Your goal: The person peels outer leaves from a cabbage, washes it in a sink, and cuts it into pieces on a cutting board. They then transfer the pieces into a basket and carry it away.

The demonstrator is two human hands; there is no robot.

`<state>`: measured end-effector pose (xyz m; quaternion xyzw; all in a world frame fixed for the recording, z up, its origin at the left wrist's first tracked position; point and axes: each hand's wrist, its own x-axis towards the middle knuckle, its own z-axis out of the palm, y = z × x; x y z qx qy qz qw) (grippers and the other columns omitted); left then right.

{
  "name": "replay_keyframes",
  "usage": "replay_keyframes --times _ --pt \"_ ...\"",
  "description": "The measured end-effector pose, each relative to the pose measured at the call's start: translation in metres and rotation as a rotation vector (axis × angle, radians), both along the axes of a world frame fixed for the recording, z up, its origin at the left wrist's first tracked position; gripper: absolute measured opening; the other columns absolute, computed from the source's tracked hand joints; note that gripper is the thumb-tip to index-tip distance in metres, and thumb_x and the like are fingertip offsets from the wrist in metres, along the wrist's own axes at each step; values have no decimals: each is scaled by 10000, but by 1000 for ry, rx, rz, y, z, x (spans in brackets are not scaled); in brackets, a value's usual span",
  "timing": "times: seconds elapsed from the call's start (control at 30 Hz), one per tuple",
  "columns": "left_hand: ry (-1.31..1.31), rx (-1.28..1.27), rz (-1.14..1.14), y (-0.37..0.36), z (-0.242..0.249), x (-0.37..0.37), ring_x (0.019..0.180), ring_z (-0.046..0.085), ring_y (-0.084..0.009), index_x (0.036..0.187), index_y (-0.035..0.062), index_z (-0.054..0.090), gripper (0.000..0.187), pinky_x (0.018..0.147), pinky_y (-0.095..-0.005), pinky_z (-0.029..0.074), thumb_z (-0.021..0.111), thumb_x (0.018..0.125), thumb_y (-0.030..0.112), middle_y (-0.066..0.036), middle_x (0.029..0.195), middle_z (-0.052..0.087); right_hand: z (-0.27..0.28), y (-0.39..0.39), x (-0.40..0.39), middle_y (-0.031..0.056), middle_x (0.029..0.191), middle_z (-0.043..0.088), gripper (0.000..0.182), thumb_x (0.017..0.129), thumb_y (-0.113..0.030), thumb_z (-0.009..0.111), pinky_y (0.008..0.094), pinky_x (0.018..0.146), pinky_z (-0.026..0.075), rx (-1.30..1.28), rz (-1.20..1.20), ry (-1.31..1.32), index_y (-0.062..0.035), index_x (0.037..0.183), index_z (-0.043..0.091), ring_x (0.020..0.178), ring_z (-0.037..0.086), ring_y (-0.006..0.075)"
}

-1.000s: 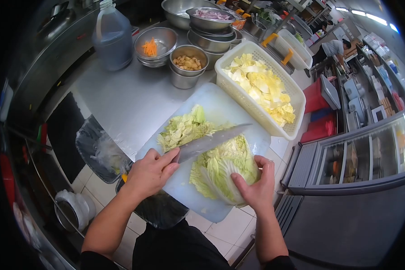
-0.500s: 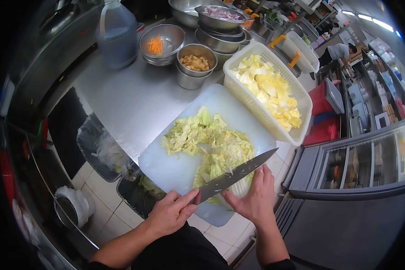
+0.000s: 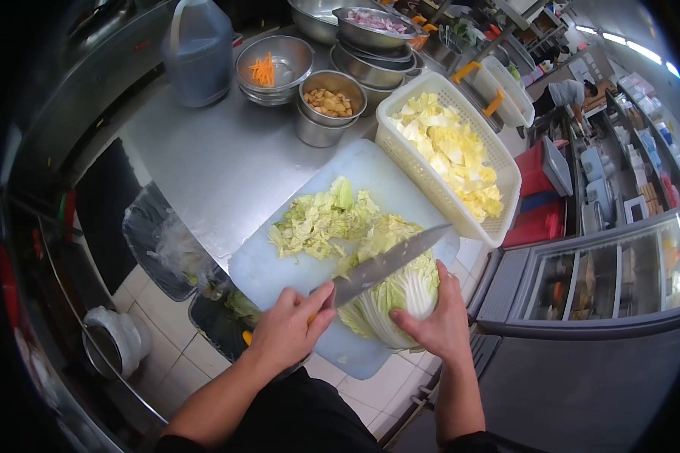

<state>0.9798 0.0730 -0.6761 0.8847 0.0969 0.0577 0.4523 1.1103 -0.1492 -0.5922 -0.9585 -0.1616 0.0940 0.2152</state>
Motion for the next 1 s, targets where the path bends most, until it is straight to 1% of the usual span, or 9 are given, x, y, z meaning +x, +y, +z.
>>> replay_keyframes --times 0.13,0.17,0.27,0.37,0.47,0.7,0.8,0.9,1.0 --pt "-18 -53 61 5 0 30 769 630 -353 1392 203 613 419 711 -442 542 636 1003 356 -151 881 583 1 0 -3 281 1308 539 1098 640 -393 894 456 1056 461 -18 -13 5 96 1481 385 1229 544 425" --pt "-6 -140 69 8 1 32 792 624 -357 1392 204 610 399 740 -437 534 617 1017 340 -165 879 590 1 0 -3 281 1308 539 1097 639 -393 894 457 1056 460 -20 -16 6 94 1480 387 1229 544 424" --pt "27 -206 -40 19 21 21 808 623 -348 1394 198 614 407 748 -440 529 621 1012 337 -162 878 600 0 -1 -2 280 1309 538 1087 635 -387 893 456 1057 461 -14 -30 17 86 1478 395 1232 542 422" --pt "134 -117 -175 23 26 -13 779 626 -329 1399 201 615 432 721 -429 536 647 994 346 -151 881 607 -1 -3 3 277 1306 541 1075 633 -376 888 455 1056 463 4 -30 59 76 1478 400 1230 544 420" --pt "45 -128 -158 22 4 -43 744 629 -310 1403 226 617 452 674 -419 541 670 976 366 -133 879 605 0 -3 7 273 1295 545 1068 633 -366 884 456 1054 463 7 0 49 70 1480 401 1223 547 418" --pt "21 132 -18 8 0 20 752 656 -301 1391 243 623 465 653 -425 560 692 958 395 -116 932 592 2 0 0 286 1323 540 1075 629 -370 885 461 1064 453 -4 -10 26 79 1476 400 1220 547 423" --pt "-54 28 33 10 -5 35 758 646 -326 1381 225 626 441 675 -436 546 671 973 387 -127 915 601 -2 -3 0 295 1345 531 1086 625 -368 889 465 1063 451 1 15 -10 84 1479 392 1226 542 427" --pt "-1 -39 44 22 -5 43 789 643 -348 1372 197 632 421 730 -438 539 657 985 361 -140 893 611 -3 -2 -5 289 1352 530 1078 629 -374 891 474 1057 448 2 45 -58 78 1474 398 1233 532 433" --pt "-25 -107 -17 33 19 34 811 640 -359 1379 176 632 421 767 -435 532 648 992 342 -144 882 620 -5 0 -14 277 1364 530 1056 635 -394 903 483 1035 452 -19 183 -192 69 1454 423 1216 534 438"
